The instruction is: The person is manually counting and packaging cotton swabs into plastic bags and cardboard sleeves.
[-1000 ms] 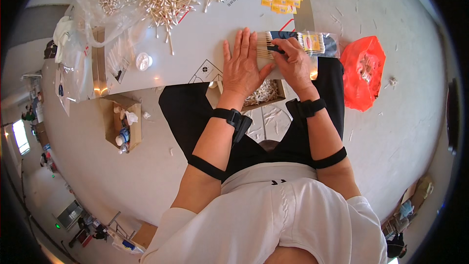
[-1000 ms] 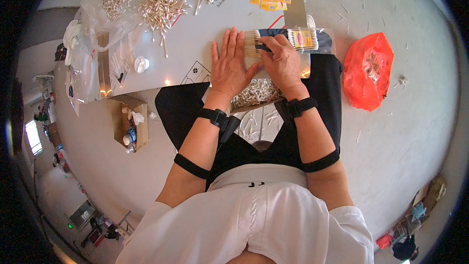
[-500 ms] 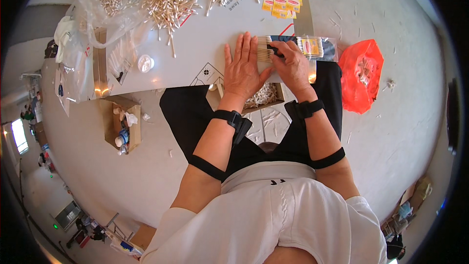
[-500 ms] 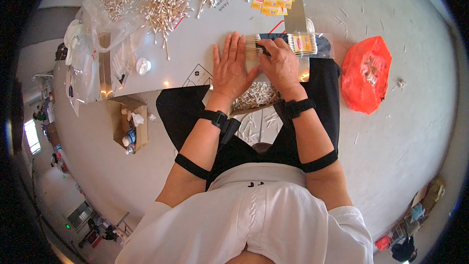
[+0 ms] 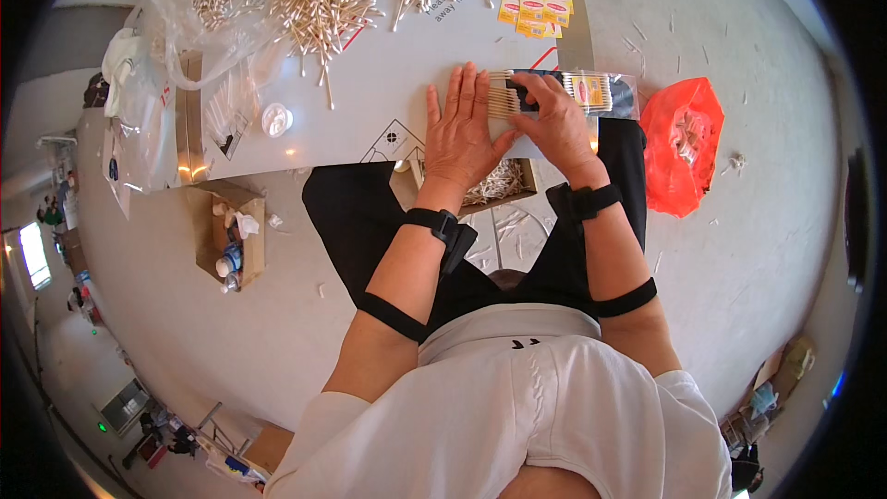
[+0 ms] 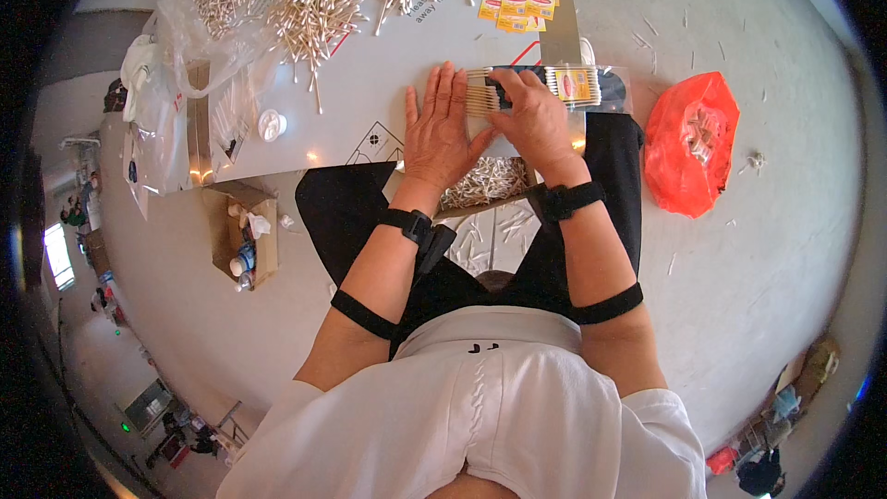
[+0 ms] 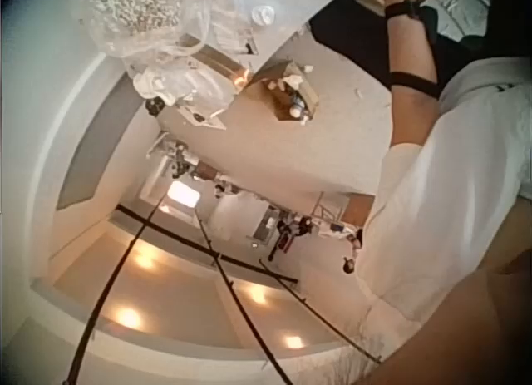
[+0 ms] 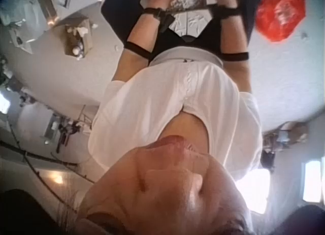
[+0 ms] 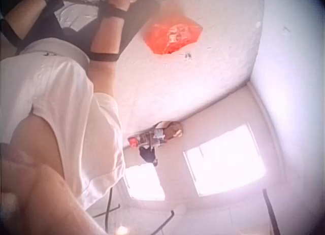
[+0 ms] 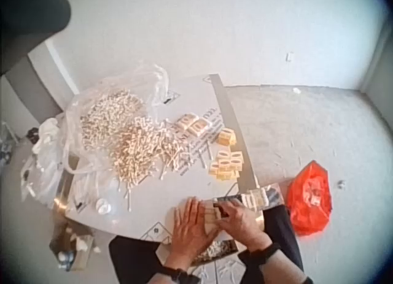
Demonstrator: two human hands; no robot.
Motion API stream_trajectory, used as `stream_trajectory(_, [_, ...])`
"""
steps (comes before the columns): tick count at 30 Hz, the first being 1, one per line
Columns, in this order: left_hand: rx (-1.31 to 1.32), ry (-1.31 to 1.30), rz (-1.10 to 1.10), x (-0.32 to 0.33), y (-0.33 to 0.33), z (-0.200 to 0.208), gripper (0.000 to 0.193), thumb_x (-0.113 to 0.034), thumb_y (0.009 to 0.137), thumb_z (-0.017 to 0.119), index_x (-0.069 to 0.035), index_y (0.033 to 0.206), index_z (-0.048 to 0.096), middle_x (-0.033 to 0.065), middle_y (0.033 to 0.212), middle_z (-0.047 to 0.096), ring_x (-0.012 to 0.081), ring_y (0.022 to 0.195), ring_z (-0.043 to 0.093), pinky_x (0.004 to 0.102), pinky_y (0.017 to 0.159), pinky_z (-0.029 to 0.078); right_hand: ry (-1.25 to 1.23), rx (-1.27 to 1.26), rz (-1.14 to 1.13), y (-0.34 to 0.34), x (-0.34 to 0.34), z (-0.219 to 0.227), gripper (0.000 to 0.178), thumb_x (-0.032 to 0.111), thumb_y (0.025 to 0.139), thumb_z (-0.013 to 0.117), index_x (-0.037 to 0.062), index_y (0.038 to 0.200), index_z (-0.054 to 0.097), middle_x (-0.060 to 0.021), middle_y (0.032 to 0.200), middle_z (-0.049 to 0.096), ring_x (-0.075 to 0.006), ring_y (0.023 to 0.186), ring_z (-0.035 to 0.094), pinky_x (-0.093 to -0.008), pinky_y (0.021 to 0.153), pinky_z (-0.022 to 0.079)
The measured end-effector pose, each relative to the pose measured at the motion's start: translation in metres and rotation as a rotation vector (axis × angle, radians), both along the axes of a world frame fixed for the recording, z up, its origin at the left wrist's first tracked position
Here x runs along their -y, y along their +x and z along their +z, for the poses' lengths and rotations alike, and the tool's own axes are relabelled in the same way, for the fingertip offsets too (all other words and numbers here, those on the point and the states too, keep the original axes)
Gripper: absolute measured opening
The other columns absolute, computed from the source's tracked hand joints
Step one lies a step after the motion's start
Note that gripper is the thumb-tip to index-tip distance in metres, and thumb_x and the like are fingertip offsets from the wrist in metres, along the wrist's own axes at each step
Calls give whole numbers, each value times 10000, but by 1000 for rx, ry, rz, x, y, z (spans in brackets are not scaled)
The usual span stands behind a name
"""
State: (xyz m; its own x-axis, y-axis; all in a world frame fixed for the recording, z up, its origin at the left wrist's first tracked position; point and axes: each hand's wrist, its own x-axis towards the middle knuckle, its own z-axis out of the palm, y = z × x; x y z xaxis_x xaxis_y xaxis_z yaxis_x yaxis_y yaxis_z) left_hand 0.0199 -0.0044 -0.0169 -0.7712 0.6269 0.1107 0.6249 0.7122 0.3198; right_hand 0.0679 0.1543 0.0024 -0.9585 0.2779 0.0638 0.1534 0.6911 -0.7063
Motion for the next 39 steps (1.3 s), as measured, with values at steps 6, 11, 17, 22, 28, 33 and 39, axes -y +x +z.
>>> stream_trajectory(6, [2, 11, -11, 1, 0, 1, 916, -582, 846, 597, -34, 1500, 263, 133, 1582, 231, 284, 1474, 192, 546, 1173, 109, 65, 84, 97, -10, -12, 3, 599, 110, 703, 781, 104, 1268, 580, -124, 1014, 634, -301, 870, 646, -398, 760, 533])
stream_trajectory(11, [15, -1, -12, 0, 1, 2, 909, -582, 854, 584, -25, 1498, 265, 139, 1582, 230, 286, 1476, 183, 547, 1175, 102, 68, 45, 122, -9, -15, -3, 589, 140, 721, 772, 142, 1278, 581, -142, 1015, 642, -349, 901, 653, -424, 755, 532])
stream_trajectory(17, [27, 8, 1, 2, 0, 3, 873, -534, 872, 592, -26, 1501, 261, 139, 1586, 220, 283, 1480, 175, 544, 1179, 95, 122, 3, 25, 2, 3, 3, 576, 170, 772, 731, 84, 1307, 533, -149, 1085, 602, -340, 1020, 609, -417, 813, 510])
stream_trajectory(22, [30, -9, -2, -1, 0, 3, 833, -499, 890, 587, -32, 1500, 267, 142, 1588, 215, 282, 1478, 182, 543, 1179, 100, 473, -52, 56, 14, 8, -5, 566, 340, 905, 599, 84, 1390, 458, -125, 1463, 364, -313, 1369, 317, -531, 1096, 227])
stream_trajectory(28, [-5, -6, -8, 0, -1, 1, 768, -474, 928, 536, -42, 1504, 267, 144, 1589, 210, 278, 1477, 184, 538, 1182, 102, 630, 10, 177, 16, -7, -17, 641, 476, 936, 518, 109, 1448, 400, -76, 1575, 241, -267, 1473, 166, -587, 1147, 71])
stream_trajectory(33, [42, -33, -14, 2, -1, 4, 755, -505, 956, 462, -45, 1514, 247, 144, 1594, 195, 281, 1478, 175, 544, 1182, 93, 585, 57, 111, 23, -1, -19, 722, 513, 912, 527, 104, 1480, 355, -68, 1574, 252, -251, 1475, 168, -591, 1155, 46])
stream_trajectory(39, [29, -36, -12, 1, -1, 2, 761, -510, 959, 446, -45, 1521, 227, 140, 1599, 183, 281, 1479, 173, 544, 1183, 83, 595, 19, 124, 26, 7, -22, 767, 534, 894, 531, 61, 1472, 358, -74, 1569, 269, -247, 1472, 180, -616, 1148, 45])
